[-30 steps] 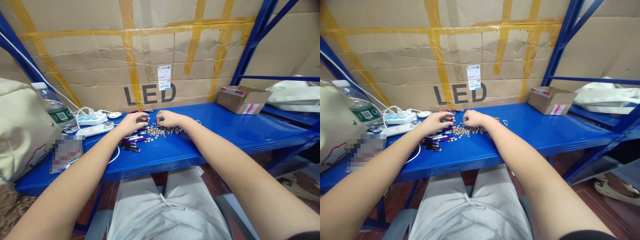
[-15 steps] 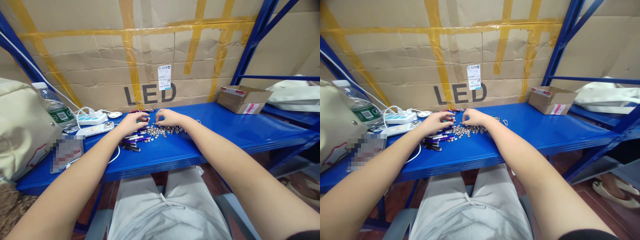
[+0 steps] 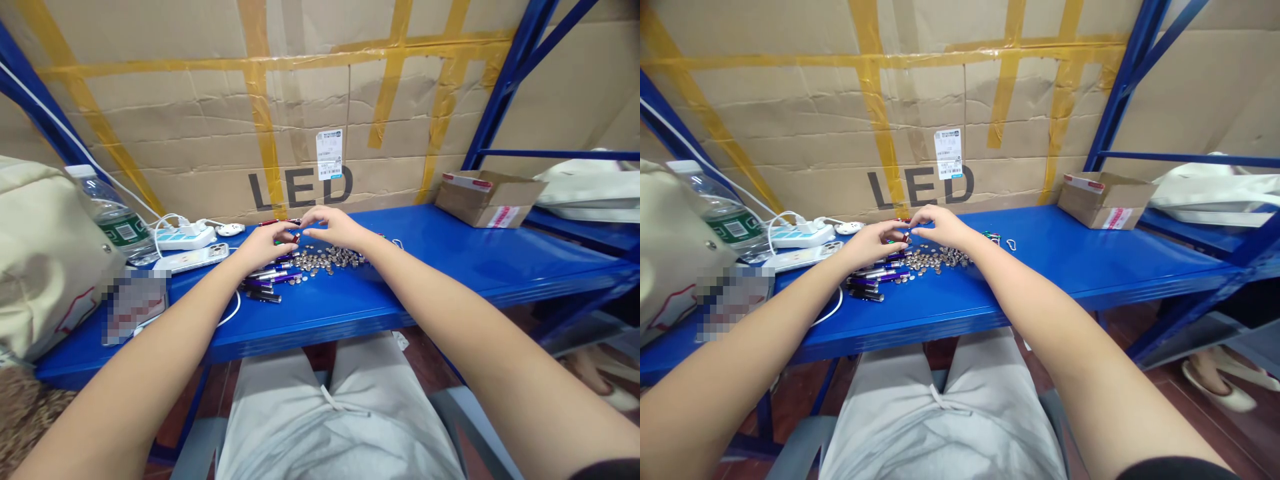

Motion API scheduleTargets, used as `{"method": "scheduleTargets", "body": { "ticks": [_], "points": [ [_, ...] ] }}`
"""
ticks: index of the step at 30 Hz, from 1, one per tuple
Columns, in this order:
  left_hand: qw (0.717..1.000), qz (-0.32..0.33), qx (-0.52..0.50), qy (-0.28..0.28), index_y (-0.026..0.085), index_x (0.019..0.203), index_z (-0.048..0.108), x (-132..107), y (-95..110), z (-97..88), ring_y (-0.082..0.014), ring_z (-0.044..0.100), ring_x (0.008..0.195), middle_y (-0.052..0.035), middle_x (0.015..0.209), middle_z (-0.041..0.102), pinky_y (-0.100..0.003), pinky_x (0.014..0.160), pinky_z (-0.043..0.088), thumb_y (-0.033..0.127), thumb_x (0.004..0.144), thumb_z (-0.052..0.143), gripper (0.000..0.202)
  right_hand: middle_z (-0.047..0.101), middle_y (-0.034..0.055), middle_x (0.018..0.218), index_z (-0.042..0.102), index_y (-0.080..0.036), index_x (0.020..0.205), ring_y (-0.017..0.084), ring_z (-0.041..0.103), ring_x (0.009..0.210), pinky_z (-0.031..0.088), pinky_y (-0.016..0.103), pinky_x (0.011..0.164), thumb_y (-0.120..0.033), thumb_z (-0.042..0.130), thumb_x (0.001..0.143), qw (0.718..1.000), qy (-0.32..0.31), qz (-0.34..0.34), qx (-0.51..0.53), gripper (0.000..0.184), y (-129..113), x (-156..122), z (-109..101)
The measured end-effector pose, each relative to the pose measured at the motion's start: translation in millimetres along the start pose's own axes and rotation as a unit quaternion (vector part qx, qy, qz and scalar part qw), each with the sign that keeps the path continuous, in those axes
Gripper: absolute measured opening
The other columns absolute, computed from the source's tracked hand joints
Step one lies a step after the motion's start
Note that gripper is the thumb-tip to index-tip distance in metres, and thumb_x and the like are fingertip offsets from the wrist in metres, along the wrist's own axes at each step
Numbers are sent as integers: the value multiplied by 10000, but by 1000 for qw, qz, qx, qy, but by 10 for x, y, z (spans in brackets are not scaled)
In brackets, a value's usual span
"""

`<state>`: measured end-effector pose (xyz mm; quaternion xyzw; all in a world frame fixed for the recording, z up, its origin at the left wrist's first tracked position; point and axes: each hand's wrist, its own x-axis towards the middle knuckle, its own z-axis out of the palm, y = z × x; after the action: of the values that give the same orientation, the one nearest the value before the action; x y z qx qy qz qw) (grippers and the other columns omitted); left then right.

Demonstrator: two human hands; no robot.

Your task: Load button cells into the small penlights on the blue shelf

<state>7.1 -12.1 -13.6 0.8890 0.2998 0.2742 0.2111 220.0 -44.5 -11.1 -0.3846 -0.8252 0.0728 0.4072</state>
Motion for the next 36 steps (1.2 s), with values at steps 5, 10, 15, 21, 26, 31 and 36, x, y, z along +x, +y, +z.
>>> {"method": "scheduleTargets", "body": {
  "ticks": [5, 10, 15, 21, 26, 31, 36],
  "points": [
    [1000, -1, 1, 1, 191, 1230, 561, 3, -4, 4, -216, 665, 963, -63, 1027, 720, -375, 889, 498, 291, 778, 643, 470, 683, 64, 1002, 692, -189, 942, 190, 620, 925, 480, 360, 821, -286, 619, 782, 999, -12, 30, 7, 200, 5, -5, -50],
    [1000, -5, 5, 8, 189, 1231, 560, 11, -22, 11, -214, 667, 944, -62, 1011, 720, -381, 883, 500, 288, 775, 641, 473, 693, 60, 994, 688, -187, 966, 186, 618, 935, 477, 365, 846, -276, 612, 793, 999, -23, 43, 0, 209, 30, -16, -109],
    [1000, -7, 2, 13, 176, 1229, 561, 9, -15, 1, -225, 665, 952, -69, 1009, 722, -387, 888, 494, 305, 772, 642, 482, 664, 70, 1092, 657, -197, 1074, 172, 622, 912, 498, 353, 823, -234, 614, 778, 998, -56, 4, 22, 302, -29, -34, -43],
    [1000, -19, -6, 16, 162, 1235, 557, 2, 20, -6, -227, 668, 935, -78, 1009, 723, -391, 883, 498, 297, 771, 637, 490, 672, 61, 1032, 669, -183, 1002, 166, 614, 896, 489, 338, 817, -216, 579, 796, 998, -61, -21, -7, 227, -94, -37, -4],
    [1000, -24, -5, 18, 157, 1242, 553, 9, 6, 2, -220, 668, 921, -80, 997, 724, -386, 871, 505, 304, 772, 640, 499, 686, 65, 1016, 666, -163, 1011, 159, 625, 861, 495, 318, 785, -220, 582, 792, 998, -60, 2, -12, 241, -47, -22, -39],
    [1000, -12, 17, 18, 172, 1230, 567, 6, 1, -1, -204, 664, 931, -68, 1011, 720, -371, 895, 498, 310, 781, 633, 474, 706, 64, 976, 684, -173, 988, 180, 629, 877, 480, 324, 799, -255, 609, 785, 989, -72, 88, -93, 231, 60, -34, -177],
    [998, -4, 64, 16, 201, 1203, 587, -6, 27, -17, -209, 658, 951, -50, 1018, 721, -375, 912, 489, 331, 791, 624, 433, 713, 50, 828, 720, -210, 819, 184, 614, 699, 456, 324, 621, -252, 648, 736, 942, -187, 203, -190, 118, 206, -85, -316]
  ]
}}
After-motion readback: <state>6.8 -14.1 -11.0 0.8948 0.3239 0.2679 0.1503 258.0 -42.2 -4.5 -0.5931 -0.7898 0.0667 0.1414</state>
